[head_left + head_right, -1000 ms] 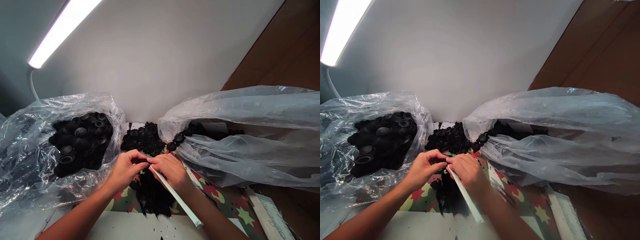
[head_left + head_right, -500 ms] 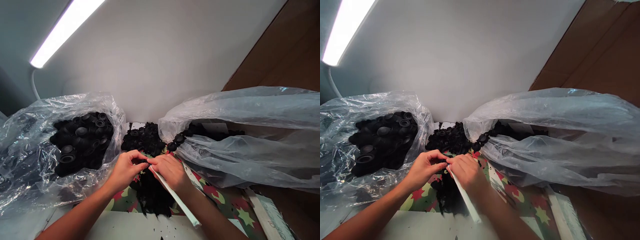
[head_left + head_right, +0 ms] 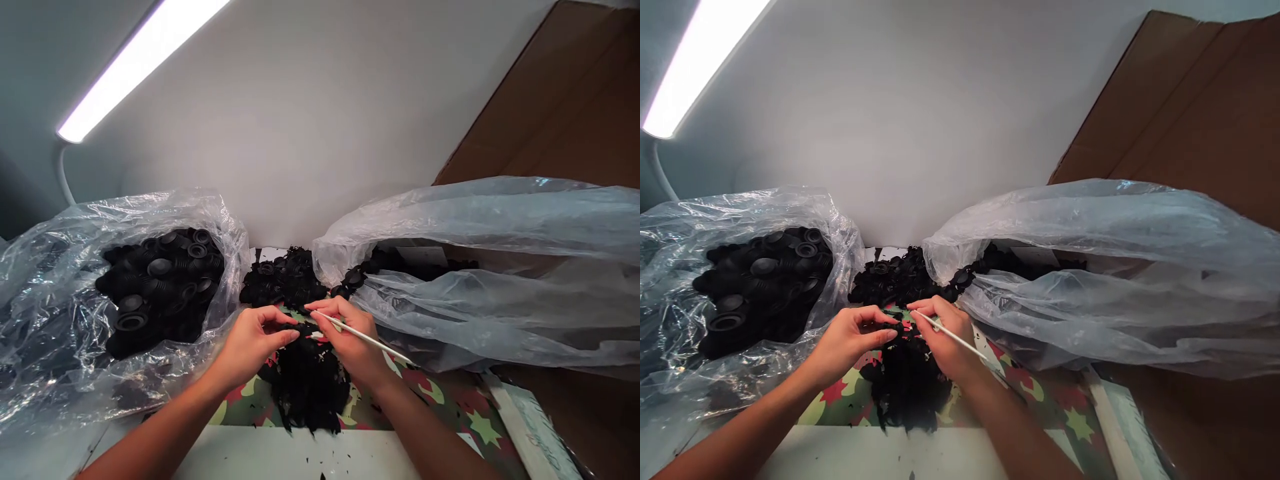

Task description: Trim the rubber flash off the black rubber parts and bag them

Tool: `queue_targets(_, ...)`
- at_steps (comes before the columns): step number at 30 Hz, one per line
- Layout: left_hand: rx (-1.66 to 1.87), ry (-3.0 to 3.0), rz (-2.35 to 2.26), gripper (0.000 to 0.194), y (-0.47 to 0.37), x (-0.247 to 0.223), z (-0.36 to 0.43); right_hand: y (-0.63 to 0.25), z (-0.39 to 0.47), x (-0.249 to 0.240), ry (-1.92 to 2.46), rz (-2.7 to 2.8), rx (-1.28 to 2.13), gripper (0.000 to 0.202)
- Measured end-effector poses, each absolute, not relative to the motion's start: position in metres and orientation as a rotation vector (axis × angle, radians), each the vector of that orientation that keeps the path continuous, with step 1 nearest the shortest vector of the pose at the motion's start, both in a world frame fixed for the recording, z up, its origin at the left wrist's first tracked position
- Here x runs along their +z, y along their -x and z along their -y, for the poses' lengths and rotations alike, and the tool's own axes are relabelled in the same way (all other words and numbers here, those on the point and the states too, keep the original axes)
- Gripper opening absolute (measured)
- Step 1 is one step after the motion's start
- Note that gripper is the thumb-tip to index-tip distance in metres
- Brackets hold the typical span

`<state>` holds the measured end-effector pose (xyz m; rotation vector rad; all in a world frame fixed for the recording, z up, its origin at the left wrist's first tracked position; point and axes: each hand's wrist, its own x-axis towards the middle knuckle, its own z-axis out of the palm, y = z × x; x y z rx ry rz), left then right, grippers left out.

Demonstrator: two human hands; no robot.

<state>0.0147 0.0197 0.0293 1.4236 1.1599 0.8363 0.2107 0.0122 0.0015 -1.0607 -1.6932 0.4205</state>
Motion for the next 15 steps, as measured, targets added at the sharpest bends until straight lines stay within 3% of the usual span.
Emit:
queue_targets(3, 0.848, -1.408, -1.164, 0.024, -0.014, 0.03, -0.02, -0.207, -0.002, 0.009, 0.954, 1.729, 0.574, 0.012)
queue_targets(8, 0.885, -1.36, -1.096, 0.02, -0.012, 0.03, -0.024, -0.204, -0.001, 0.012, 0.984, 1.689, 0.555, 0.011)
queue_targets(12, 1.002, -1.183, -0.911, 0.034, -0.01, 0.027, -0.031, -0.206, -0.009, 0.001, 1.063, 1.588, 0.483, 0.014)
queue_targets(15, 1.034, -0.926, -0.718, 0.037, -0.009, 0.023, -0.033, -0.205, -0.012, -0.008, 1.069, 1.545, 0.723, 0.022)
